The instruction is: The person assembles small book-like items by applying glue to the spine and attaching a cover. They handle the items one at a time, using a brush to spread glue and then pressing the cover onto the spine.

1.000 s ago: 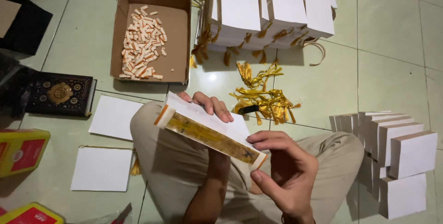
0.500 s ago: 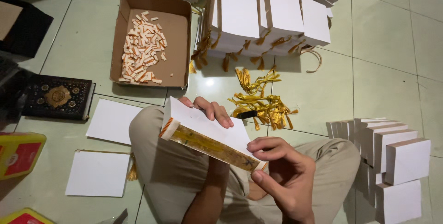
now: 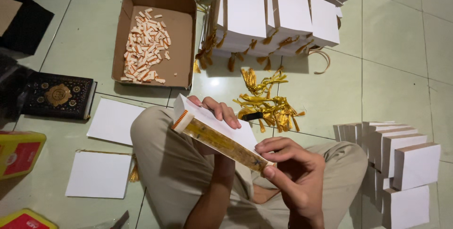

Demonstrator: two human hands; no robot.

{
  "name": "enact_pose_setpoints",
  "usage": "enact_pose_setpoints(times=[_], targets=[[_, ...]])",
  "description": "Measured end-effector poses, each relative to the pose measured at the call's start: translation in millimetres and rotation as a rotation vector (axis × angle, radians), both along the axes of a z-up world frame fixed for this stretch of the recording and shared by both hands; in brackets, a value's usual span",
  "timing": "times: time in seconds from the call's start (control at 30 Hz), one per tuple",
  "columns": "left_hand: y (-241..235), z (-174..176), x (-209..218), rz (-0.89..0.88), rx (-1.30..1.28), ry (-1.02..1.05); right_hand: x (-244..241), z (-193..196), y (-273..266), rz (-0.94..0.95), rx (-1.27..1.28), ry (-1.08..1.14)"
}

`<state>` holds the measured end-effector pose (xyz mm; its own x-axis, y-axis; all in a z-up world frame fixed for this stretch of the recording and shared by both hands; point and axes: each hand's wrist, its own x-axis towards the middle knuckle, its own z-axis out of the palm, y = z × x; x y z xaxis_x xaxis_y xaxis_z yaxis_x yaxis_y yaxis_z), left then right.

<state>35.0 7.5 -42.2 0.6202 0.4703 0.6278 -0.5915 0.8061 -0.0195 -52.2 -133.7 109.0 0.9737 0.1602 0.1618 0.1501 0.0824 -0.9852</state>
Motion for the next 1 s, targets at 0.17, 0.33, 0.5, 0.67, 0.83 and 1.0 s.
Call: enact_pose_setpoints(times=[0.17, 0.33, 0.5, 0.67, 0.83, 1.0], targets=[[-9, 1, -4, 0.038, -0.009, 0.102, 4, -9, -2, -0.008, 0.058, 0.027], [-22, 6, -6, 0.031, -0.094, 0.166, 5, -12, -6, -0.022, 0.070, 0.026], [-19, 12, -8, 0.110, -0.096, 0.167, 1, -16, 1, -0.115, 0.080, 0.013], [-12, 2, -8, 0.118, -0.072, 0.144, -3, -17, 8, -0.164, 0.082, 0.038], [-3, -11, -4, 0.118, -0.025, 0.071, -8, -22, 17, -0.219, 0.141, 0.015], [-1, -16, -4, 0.101, -0.024, 0.038, -10, -26, 21, -0.260, 0.218, -0.003]])
